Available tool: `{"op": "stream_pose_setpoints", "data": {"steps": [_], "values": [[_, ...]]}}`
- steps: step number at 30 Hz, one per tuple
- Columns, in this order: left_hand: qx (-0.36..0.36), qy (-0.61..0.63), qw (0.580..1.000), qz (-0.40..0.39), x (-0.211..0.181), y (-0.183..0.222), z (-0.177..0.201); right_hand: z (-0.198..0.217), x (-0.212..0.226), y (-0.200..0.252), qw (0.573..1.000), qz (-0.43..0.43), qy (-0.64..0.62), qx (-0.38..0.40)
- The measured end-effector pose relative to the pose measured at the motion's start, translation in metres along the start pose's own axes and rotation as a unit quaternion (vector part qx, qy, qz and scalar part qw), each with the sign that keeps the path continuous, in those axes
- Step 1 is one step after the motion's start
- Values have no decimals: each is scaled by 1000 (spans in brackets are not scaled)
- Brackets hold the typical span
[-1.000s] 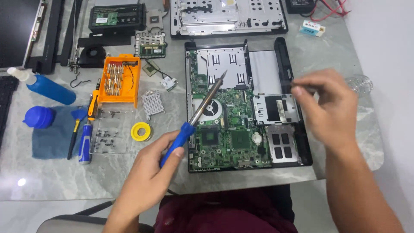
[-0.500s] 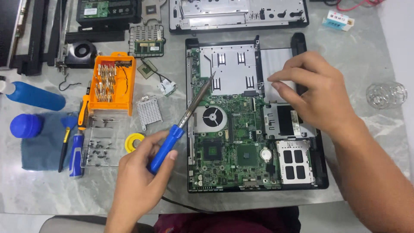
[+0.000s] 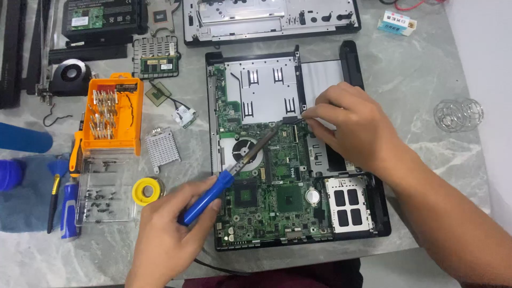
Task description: Using a soldering iron to repair components on a laptop motherboard at a workbench
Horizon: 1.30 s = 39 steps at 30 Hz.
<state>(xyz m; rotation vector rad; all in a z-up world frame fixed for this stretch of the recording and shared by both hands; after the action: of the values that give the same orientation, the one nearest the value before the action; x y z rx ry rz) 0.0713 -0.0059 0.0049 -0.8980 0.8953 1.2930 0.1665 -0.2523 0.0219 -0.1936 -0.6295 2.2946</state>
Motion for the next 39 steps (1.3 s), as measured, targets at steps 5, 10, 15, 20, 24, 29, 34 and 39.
{"op": "stream_pose_setpoints", "data": {"steps": [5, 10, 15, 20, 24, 29, 34, 39], "values": [[12, -18, 999, -50, -9, 1, -1, -4, -1, 2, 1000, 4, 8, -13], [11, -58, 998, -33, -7, 2, -3, -4, 0, 4, 1000, 10, 5, -19], [12, -74, 996, -40, -8, 1, -4, -8, 0, 5, 999, 19, 21, -20], [11, -71, 997, -23, -10, -1, -4, -8, 3, 6, 1000, 18, 21, -15], [1, -83, 996, -25, -12, 0, -3, -11, 4, 7, 1000, 9, 26, 1], [-16, -60, 998, -24, -17, 0, 0, -12, 6, 7, 998, 22, 51, 12], [-42, -78, 994, 60, -6, 5, 7, -12, 6, 5, 998, 8, 53, 13], [-50, -77, 993, 71, -2, 8, 10, -17, -3, 7, 999, -28, -9, 42]]}}
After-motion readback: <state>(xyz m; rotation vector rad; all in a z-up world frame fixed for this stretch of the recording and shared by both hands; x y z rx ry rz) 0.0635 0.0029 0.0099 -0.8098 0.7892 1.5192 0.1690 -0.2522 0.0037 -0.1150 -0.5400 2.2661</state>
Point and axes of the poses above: each hand's wrist, its own y-axis away from the middle knuckle, its own z-axis out of the back of the hand, x = y × z, the point moved 7 cm from there along -y, towards the middle knuckle, and after that the axes turned 14 degrees about y, right-handed, at the moved point
